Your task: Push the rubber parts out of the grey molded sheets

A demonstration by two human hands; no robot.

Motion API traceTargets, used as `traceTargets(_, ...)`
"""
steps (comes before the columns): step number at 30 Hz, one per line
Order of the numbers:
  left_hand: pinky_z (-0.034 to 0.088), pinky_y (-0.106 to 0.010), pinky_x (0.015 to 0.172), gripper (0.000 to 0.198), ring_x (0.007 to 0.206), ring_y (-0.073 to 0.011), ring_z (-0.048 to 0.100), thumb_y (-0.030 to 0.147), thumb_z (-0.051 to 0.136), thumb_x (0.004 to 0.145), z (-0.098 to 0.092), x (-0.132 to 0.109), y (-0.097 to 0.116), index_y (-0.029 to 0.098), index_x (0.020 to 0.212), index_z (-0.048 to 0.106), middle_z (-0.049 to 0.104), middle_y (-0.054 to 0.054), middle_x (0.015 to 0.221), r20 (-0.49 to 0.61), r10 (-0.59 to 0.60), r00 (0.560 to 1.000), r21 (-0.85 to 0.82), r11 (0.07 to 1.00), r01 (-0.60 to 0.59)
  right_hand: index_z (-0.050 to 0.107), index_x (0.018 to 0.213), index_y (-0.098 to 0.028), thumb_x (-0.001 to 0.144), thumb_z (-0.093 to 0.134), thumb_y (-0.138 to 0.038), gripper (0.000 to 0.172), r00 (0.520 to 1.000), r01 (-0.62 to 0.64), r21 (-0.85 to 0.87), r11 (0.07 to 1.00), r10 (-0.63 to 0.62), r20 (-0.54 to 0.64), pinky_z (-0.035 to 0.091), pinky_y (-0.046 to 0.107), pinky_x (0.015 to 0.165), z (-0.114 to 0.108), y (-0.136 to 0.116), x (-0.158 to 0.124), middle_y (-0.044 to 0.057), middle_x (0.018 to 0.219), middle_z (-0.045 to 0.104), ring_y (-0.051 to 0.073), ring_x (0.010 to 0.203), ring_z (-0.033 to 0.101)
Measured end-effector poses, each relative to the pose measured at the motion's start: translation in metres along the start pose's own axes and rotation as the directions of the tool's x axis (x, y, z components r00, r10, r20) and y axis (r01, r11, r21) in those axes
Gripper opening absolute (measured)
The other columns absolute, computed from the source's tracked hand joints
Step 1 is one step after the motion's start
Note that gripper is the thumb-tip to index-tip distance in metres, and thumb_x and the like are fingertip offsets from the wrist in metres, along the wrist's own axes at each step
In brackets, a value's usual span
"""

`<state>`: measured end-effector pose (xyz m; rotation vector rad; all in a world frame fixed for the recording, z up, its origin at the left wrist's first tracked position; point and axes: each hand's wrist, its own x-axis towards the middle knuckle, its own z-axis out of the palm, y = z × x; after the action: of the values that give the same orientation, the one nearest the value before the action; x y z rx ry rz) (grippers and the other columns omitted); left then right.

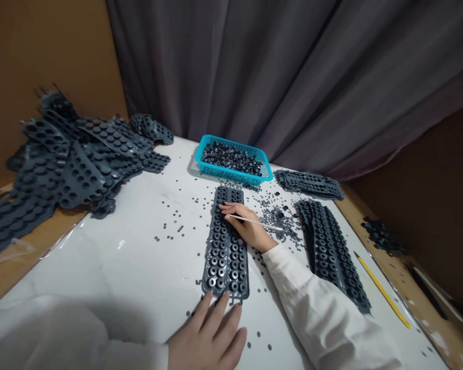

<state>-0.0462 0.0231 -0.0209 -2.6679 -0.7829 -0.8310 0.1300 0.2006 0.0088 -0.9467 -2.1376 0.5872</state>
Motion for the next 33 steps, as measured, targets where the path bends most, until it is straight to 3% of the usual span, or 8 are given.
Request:
traceTargets(6,0.02,-0.053,0.104,0.018,0.11,-0.0288,0.05,0.033,0.054,0.088,-0.001,-0.001,0.001,0.024,0.102,0.061,0.06,-0.004,0.116,0.021,0.0,1.0,0.013,1.0,-0.001,0.062,0.096,-0.023,0.093,0.048,-0.026,0.015,0.989,0.124,-0.261,0.957,-0.097,0.115,0.046,0.043,0.09,-0.008,0.006,0.012,0.007,0.111,0.069,0.023,0.108,0.061)
traceTargets(9,0.016,-0.053,0.106,0.019,0.11,-0.0287,0.05,0.033,0.055,0.087,-0.001,-0.001,0.0,0.024,0.102,0.062,0.06,-0.004,0.115,0.024,0.009,1.0,0.002,1.0,-0.009,0.062,0.096,-0.022,0.094,0.046,-0.027,0.017,0.994,0.112,-0.316,0.942,-0.103,0.044,0.048,0.043,0.087,-0.013,0.013,0.022,0.009,0.112,0.068,0.023,0.102,0.063)
traceTargets(13,0.015,-0.053,0.107,0.02,0.111,-0.0286,0.05,0.034,0.056,0.087,0.0,-0.001,0.0,0.024,0.103,0.062,0.061,-0.004,0.114,0.02,0.012,1.0,-0.003,1.0,-0.012,0.061,0.099,-0.023,0.093,0.048,-0.029,0.016,0.995,0.044,-0.169,0.985,-0.058,-0.077,0.05,0.04,0.089,-0.016,0.015,0.024,0.008,0.11,0.069,0.021,0.104,0.063)
traceTargets(17,0.016,-0.052,0.107,0.022,0.111,-0.0281,0.05,0.039,0.054,0.088,0.001,-0.002,0.001,0.025,0.104,0.062,0.061,-0.002,0.115,0.021,-0.01,1.0,-0.008,1.0,0.01,0.063,0.094,-0.022,0.091,0.053,-0.032,0.014,0.999,0.006,0.015,1.0,-0.006,-0.036,0.048,0.041,0.094,-0.01,0.012,0.015,0.01,0.11,0.068,0.021,0.109,0.061)
traceTargets(21,0.018,-0.051,0.107,0.021,0.111,-0.0279,0.051,0.038,0.054,0.088,0.002,-0.003,0.002,0.026,0.104,0.061,0.06,-0.002,0.115,0.017,-0.013,1.0,0.001,1.0,0.013,0.063,0.091,-0.021,0.09,0.055,-0.031,0.013,1.0,-0.007,0.047,0.999,0.008,-0.018,0.049,0.041,0.093,-0.005,0.011,0.011,0.01,0.108,0.069,0.021,0.109,0.061)
traceTargets(24,0.02,-0.052,0.106,0.021,0.11,-0.0277,0.051,0.038,0.053,0.089,0.002,-0.003,0.001,0.025,0.104,0.06,0.059,-0.003,0.116,0.022,-0.001,1.0,0.019,1.0,0.001,0.063,0.092,-0.021,0.09,0.054,-0.029,0.012,1.0,0.026,-0.022,0.999,-0.026,0.01,0.049,0.041,0.093,-0.006,0.012,0.012,0.01,0.109,0.069,0.021,0.11,0.06)
traceTargets(30,0.016,-0.052,0.108,0.018,0.108,-0.0278,0.051,0.035,0.055,0.087,0.002,0.0,0.0,0.024,0.1,0.061,0.061,-0.003,0.112,-0.026,0.0,1.0,0.005,1.0,0.001,0.062,0.098,-0.019,0.092,0.049,-0.024,0.015,0.966,0.209,-0.358,0.91,-0.134,0.222,0.048,0.045,0.089,-0.013,0.016,0.019,0.011,0.116,0.067,0.026,0.107,0.061)
traceTargets(33,0.015,-0.052,0.108,0.019,0.108,-0.0274,0.051,0.037,0.054,0.088,0.002,0.0,0.001,0.024,0.1,0.061,0.061,-0.002,0.112,-0.025,-0.005,1.0,0.004,1.0,0.006,0.062,0.098,-0.018,0.094,0.045,-0.024,0.019,0.967,0.227,-0.427,0.875,-0.152,0.203,0.049,0.043,0.086,-0.015,0.02,0.026,0.014,0.117,0.065,0.026,0.102,0.063)
